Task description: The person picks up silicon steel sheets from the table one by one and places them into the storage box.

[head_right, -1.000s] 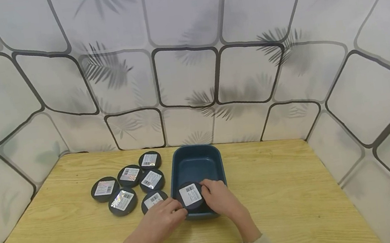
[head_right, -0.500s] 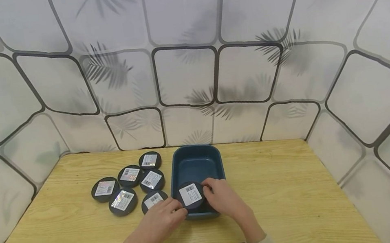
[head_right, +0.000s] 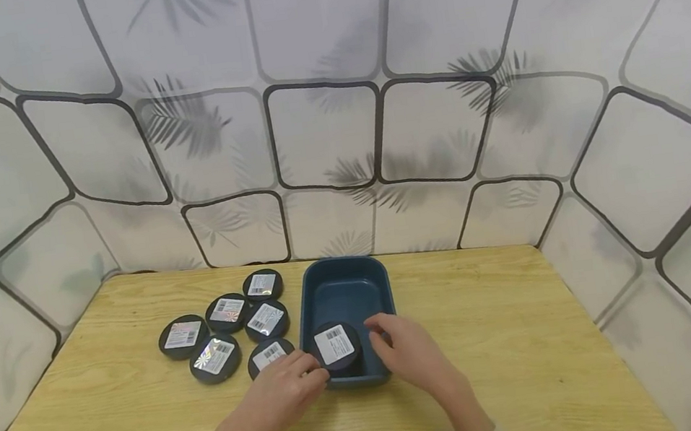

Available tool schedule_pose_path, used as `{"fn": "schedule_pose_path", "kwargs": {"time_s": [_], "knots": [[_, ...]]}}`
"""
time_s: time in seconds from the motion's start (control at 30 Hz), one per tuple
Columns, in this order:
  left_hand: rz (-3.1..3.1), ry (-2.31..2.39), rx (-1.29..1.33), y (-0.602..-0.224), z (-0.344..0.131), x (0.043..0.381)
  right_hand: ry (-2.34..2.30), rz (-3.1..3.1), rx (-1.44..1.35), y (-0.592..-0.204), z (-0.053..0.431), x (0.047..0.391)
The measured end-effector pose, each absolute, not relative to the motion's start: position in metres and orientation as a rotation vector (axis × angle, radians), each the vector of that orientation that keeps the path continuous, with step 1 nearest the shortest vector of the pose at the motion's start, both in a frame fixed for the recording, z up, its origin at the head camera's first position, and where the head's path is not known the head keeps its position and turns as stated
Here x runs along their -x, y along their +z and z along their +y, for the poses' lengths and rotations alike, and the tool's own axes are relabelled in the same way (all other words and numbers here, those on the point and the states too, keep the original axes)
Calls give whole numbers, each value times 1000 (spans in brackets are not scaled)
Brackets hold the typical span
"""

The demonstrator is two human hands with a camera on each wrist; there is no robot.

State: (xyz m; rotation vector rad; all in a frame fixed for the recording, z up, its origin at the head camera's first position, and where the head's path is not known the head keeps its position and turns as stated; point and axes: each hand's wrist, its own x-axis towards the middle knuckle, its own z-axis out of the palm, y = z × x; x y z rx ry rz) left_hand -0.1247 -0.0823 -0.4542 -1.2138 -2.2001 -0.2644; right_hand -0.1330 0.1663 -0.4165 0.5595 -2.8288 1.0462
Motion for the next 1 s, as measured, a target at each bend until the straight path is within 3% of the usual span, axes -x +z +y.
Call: {"fn": "schedule_pose_path", "kwargs": {"time_s": [0.53, 1.0], "knots": [[-2191, -286, 1224, -454, -83, 125, 675, -2741, -828, -423, 188, 104], [-2190, -272, 1228, -454, -84, 124, 524, -2689, -1000, -432, 179, 101]]}}
